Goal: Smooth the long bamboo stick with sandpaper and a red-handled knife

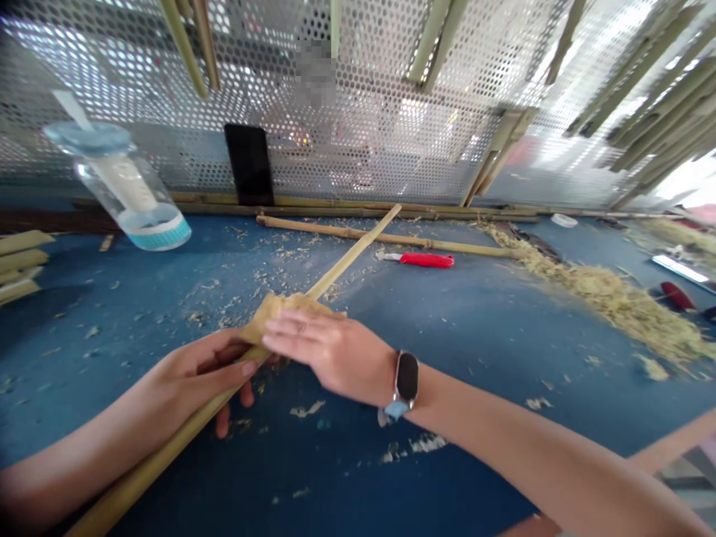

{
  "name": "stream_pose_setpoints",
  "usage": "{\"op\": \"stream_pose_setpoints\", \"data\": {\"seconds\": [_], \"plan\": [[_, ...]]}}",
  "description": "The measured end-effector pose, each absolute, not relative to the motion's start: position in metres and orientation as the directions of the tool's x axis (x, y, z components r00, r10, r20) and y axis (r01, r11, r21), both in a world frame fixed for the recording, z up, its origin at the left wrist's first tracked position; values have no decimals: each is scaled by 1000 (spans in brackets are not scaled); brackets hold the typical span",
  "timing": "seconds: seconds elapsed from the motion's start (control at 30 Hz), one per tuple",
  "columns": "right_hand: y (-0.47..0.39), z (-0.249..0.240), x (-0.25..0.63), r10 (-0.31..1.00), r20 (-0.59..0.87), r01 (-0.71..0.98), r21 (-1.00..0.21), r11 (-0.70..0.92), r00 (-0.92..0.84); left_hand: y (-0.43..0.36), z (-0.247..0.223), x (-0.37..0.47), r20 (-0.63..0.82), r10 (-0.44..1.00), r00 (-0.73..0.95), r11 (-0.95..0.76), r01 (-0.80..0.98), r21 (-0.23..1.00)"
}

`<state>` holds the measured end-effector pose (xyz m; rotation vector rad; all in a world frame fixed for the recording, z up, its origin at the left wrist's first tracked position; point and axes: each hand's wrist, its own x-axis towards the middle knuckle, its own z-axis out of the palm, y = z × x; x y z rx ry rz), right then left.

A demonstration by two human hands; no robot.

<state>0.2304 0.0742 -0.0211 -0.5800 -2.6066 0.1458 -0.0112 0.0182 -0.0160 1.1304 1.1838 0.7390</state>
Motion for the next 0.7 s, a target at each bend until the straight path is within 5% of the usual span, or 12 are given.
{"op": "stream_pose_setpoints", "data": {"seconds": [0.13, 0.33, 0.5, 0.7], "plan": [[87, -23, 234, 563, 479, 522, -232, 821, -673, 19, -16, -11, -359, 908, 216, 359, 42, 932], [73, -25, 225, 402, 457, 343, -211, 915, -793, 17, -15, -12, -337, 902, 269, 324, 94, 941], [80, -24, 231, 527, 487, 487, -220, 846, -696, 16, -14, -11, -364, 903, 230, 365, 39, 930], [75, -24, 227, 392, 454, 363, -154, 919, -800, 19, -12, -12, -352, 893, 281, 347, 70, 935]]}}
